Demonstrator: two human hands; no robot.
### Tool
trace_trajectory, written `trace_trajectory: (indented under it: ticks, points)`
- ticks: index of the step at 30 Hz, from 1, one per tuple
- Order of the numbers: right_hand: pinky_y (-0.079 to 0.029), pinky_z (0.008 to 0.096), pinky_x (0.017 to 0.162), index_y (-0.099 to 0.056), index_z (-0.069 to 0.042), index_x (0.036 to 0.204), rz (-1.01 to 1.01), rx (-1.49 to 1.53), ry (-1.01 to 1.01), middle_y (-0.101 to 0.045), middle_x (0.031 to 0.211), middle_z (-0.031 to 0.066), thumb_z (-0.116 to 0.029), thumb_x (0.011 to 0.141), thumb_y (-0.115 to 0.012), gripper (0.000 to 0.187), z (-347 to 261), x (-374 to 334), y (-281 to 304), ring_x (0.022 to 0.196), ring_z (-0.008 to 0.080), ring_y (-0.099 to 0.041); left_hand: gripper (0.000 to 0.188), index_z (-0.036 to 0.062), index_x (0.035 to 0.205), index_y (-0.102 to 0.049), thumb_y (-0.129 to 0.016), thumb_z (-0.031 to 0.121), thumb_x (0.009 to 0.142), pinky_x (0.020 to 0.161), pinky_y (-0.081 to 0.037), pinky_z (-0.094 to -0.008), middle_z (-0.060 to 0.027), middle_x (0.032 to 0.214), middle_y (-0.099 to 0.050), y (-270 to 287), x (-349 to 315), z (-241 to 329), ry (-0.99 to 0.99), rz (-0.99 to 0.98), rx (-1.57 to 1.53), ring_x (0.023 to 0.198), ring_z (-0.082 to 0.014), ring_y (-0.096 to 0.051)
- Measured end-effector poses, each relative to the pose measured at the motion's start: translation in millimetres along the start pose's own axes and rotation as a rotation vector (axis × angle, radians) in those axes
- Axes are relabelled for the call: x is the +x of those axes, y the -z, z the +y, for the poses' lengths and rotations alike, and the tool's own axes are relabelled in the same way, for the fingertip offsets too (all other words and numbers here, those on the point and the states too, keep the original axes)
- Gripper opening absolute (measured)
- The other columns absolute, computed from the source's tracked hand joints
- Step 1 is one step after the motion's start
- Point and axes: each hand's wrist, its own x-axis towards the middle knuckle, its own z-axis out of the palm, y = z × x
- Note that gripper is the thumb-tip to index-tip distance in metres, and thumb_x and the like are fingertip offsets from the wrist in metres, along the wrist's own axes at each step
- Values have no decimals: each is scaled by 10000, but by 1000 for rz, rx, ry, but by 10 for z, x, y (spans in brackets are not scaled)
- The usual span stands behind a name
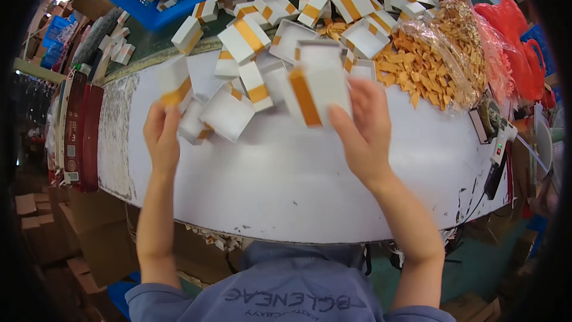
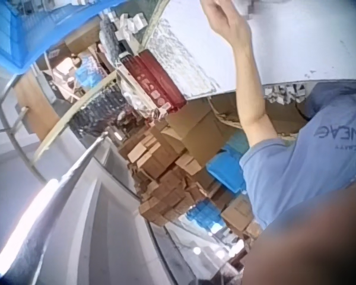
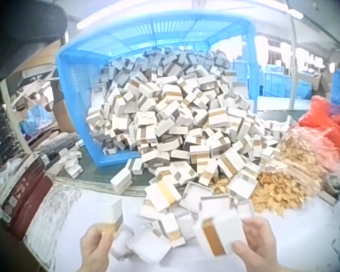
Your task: Applying decorative bows to small gift boxes using a hot glue gun.
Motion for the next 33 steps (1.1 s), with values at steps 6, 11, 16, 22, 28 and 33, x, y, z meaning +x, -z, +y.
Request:
trace_trajectory:
  ticks: [6,11,16,22,28,33]
  points:
    - [-419,316,860,-433,-3,1149,50,-568,53,-548,1064,123,15,768,-589,413,55,-583,365,954,211,-548,411,-12,1256,-368,-422,244,940,930,-442,-437,-160,1224,-484,-520,-1588,264,741,-131,-1264,1115,-273,-507]
    - [-371,398,936,-532,-64,1110,-594,-740,551,-496,1207,150,-26,687,-627,436,-77,-149,-431,1130,304,-461,349,-28,1196,-428,-501,111,885,674,-483,-281,-122,967,-576,-238,-1494,282,410,-260,-5,878,-151,-565]
    - [-393,376,912,-552,-107,1089,-837,-988,888,-526,1171,111,-148,793,-556,300,408,83,-750,1052,295,-512,306,-17,1103,-496,-558,52,811,883,-406,-393,-212,1094,-532,-97,-643,54,-396,104,679,1009,-370,-506]
    - [-459,351,771,-546,-32,1044,-633,59,-634,-606,939,131,-214,853,-521,265,163,29,-432,888,267,-583,200,-26,1044,-491,-508,50,859,949,-377,-412,-216,1190,-499,-47,-491,-349,-292,127,559,1168,-351,-443]
    - [-475,304,695,-517,11,1040,-418,-861,-320,-584,918,110,-149,817,-584,282,-82,85,9,830,193,-596,242,15,1062,-486,-406,216,953,823,-477,-309,-98,1025,-582,15,-1156,89,629,-43,-1008,911,-202,-602]
    - [-438,362,787,-529,-39,974,-490,-842,406,-558,986,132,-152,660,-712,381,-72,-113,-38,922,310,-536,355,-6,1177,-434,-440,253,935,847,-451,-353,-129,1050,-542,108,-1311,32,733,-73,-256,935,-256,-565]
